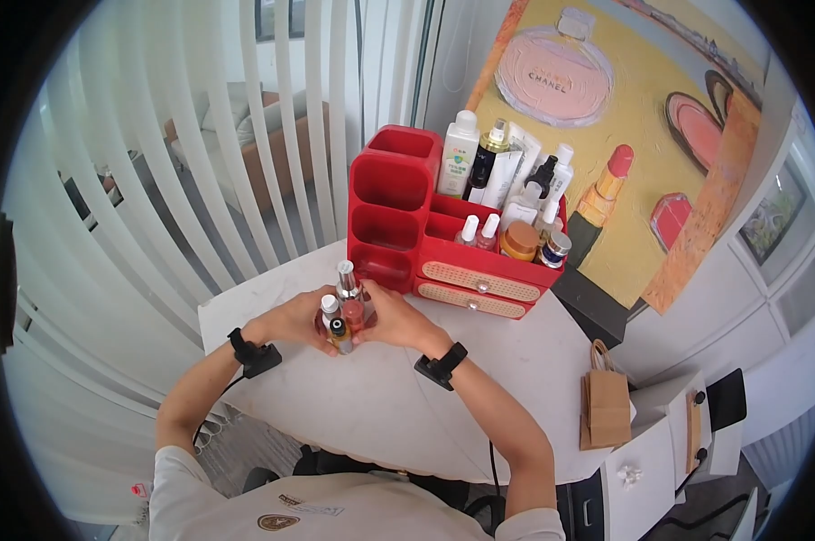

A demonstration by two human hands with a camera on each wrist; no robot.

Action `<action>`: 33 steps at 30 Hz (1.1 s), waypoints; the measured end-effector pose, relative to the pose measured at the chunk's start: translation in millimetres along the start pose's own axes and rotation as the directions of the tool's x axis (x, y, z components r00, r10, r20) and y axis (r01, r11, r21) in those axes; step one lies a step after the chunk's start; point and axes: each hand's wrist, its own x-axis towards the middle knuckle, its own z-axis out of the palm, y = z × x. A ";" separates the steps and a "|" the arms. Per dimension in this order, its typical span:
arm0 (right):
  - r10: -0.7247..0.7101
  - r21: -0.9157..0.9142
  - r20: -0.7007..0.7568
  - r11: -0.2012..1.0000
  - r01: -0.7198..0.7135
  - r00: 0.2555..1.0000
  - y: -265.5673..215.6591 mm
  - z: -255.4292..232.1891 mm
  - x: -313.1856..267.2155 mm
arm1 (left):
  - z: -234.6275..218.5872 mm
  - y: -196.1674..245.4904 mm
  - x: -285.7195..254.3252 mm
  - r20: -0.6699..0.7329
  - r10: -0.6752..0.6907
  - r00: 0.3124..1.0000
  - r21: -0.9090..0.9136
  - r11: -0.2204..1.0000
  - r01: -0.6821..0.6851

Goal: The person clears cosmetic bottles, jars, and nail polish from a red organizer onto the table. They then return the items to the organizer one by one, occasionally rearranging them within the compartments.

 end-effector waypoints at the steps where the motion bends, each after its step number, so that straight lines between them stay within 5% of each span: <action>1: 0.006 -0.013 0.008 1.000 -0.005 1.000 -1.2 -1.7 -0.2 | 1.7 3.4 -0.9 -0.015 -0.009 1.000 0.011 1.000 0.009; 8: 0.042 0.034 0.101 0.998 -0.046 0.994 0.1 -5.1 -3.6 | 8.1 12.8 -1.6 -0.040 -0.002 0.999 0.086 0.996 0.006; 11: -0.057 -0.165 0.000 0.985 0.057 0.998 3.9 8.2 -5.9 | 10.4 11.5 0.5 -0.061 0.009 0.998 0.115 0.993 -0.002; 18: 0.095 -0.107 -0.050 0.989 -0.100 0.994 -4.3 11.4 -19.6 | 7.4 20.1 -0.2 0.017 0.166 0.986 0.030 0.986 -0.166; 20: 0.123 -0.130 -0.051 0.983 -0.129 0.991 -5.9 11.4 -22.4 | 1.1 18.7 -4.6 -0.030 -0.101 0.994 0.067 0.992 0.103; 22: 0.043 -0.137 -0.151 0.989 -0.064 0.988 -5.8 15.0 -27.5 | -0.1 14.1 -4.8 -0.049 -0.106 0.993 0.115 0.987 0.111; 25: 0.069 -0.081 -0.062 0.994 -0.073 0.996 -15.5 8.2 -32.9 | 1.4 6.9 -4.8 -0.069 -0.080 0.994 0.131 0.987 0.088; 33: -0.001 -0.106 -0.165 0.994 -0.017 0.986 -6.7 12.3 -29.6 | 6.2 8.2 -6.8 -0.097 -0.051 0.994 0.083 0.995 0.059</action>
